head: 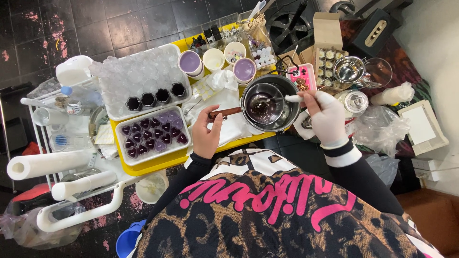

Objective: The person stirs dark melted wax in a metal pot with a stick, then pours the wax from a small pitcher into flower-shaped molds on a tray. They wipe their glove with a tissue, handle a stack of plastic cups, and later scoop a white powdery substance from a large glass jar.

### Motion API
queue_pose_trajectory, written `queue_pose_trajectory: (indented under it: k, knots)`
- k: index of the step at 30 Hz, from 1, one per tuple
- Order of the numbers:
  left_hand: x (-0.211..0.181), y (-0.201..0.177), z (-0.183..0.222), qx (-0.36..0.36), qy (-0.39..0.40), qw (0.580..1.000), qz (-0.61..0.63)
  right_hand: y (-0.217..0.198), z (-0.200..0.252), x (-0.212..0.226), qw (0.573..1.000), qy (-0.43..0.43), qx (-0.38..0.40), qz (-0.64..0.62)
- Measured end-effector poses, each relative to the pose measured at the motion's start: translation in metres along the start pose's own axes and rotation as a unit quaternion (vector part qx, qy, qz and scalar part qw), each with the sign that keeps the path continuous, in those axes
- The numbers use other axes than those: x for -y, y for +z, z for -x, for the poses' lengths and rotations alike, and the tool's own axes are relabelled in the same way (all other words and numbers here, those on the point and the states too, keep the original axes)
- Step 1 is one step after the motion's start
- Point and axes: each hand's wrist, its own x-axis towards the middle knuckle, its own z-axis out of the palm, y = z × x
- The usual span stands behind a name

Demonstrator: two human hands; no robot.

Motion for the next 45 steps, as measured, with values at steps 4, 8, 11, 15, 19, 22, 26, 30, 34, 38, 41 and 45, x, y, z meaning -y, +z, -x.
queue_pose_trajectory:
  k: [4,8,11,15,19,22,26,30,34,38,41,45]
  knots:
    - [0.007,0.003,0.003,-0.003,0.019,1.000,0.019,0.007,-0.019,-0.011,0.999,-0.030,0.010,0.017]
    - [0.007,0.008,0.003,-0.018,0.025,0.999,0.045,0.011,-0.035,-0.011,0.999,-0.019,0.043,-0.003]
    - [0.015,0.013,0.004,-0.028,0.028,0.996,0.082,0.012,-0.045,-0.017,0.998,-0.023,0.059,0.002]
    - [0.032,0.023,0.003,-0.043,0.030,0.983,0.179,0.010,-0.054,-0.018,0.995,0.023,0.095,-0.001]
    - [0.035,0.030,0.007,-0.093,0.058,0.976,0.189,-0.002,-0.058,-0.009,0.989,0.012,0.120,0.081]
    - [0.038,0.032,0.014,-0.172,0.044,0.975,0.138,-0.011,-0.059,-0.020,0.986,0.024,0.133,0.098]
    - [0.061,0.027,0.024,-0.205,0.072,0.964,0.155,-0.021,-0.057,-0.032,0.990,0.000,0.142,-0.012]
    - [0.077,0.016,0.036,-0.171,0.048,0.968,0.179,-0.038,-0.038,-0.029,0.996,-0.050,0.046,0.058]
    - [0.077,0.004,0.038,-0.105,0.051,0.980,0.163,-0.057,-0.014,-0.066,0.999,-0.009,-0.025,-0.040]
    - [0.086,-0.006,0.040,-0.040,0.026,0.992,0.119,-0.071,0.030,-0.097,0.975,0.023,-0.137,-0.173]
    - [0.100,-0.011,0.047,0.020,0.014,0.995,0.095,-0.071,0.071,-0.118,0.956,0.053,-0.227,-0.180]
    - [0.100,-0.012,0.051,0.133,-0.002,0.988,0.078,-0.061,0.129,-0.150,0.964,0.167,-0.203,-0.043]
